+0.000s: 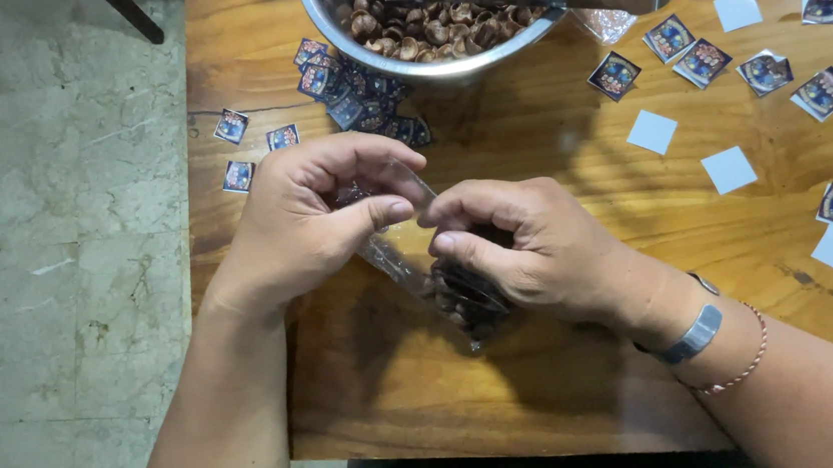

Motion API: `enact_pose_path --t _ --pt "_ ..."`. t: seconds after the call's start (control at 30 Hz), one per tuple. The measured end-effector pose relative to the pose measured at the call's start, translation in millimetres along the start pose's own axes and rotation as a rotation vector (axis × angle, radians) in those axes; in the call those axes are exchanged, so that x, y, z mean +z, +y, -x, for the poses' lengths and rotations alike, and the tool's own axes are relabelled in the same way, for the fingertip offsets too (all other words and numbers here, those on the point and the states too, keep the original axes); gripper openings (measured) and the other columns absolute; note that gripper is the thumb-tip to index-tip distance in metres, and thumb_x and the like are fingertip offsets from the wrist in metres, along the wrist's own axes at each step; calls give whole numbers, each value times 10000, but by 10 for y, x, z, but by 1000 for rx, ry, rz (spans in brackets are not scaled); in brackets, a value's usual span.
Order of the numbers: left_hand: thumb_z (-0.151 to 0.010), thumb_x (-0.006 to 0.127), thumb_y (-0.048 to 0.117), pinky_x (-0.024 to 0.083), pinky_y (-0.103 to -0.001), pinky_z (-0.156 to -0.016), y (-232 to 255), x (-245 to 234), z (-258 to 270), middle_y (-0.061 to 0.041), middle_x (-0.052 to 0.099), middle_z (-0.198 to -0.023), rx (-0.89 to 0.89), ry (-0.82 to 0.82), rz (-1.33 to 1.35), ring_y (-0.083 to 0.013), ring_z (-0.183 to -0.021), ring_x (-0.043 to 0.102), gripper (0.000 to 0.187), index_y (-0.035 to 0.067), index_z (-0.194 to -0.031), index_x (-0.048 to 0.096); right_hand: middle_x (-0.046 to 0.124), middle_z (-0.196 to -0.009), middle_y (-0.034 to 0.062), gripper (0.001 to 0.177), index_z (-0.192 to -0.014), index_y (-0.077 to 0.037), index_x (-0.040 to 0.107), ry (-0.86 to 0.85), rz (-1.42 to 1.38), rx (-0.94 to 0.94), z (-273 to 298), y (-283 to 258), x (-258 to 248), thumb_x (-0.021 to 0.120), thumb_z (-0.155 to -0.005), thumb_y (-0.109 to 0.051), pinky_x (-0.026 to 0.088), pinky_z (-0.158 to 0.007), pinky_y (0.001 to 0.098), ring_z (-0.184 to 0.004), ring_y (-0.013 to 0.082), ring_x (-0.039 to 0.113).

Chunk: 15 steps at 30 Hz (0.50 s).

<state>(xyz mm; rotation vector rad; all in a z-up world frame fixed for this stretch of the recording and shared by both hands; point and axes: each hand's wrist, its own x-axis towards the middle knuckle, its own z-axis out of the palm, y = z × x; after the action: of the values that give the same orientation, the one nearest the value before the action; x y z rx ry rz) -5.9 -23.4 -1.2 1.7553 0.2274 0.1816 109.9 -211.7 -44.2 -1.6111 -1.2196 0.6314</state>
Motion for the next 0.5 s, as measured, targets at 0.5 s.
enact_pose_path --t 0.5 --pt "-868 752 -39 646 -226 -820 3 -33 7 -95 790 -972 33 58 -99 -125 -894 753 227 33 -1082 729 771 -903 -38 151 -1109 -125 715 -12 -10 37 0 17 -1 623 -994 -161 526 -702 218 -764 61 675"
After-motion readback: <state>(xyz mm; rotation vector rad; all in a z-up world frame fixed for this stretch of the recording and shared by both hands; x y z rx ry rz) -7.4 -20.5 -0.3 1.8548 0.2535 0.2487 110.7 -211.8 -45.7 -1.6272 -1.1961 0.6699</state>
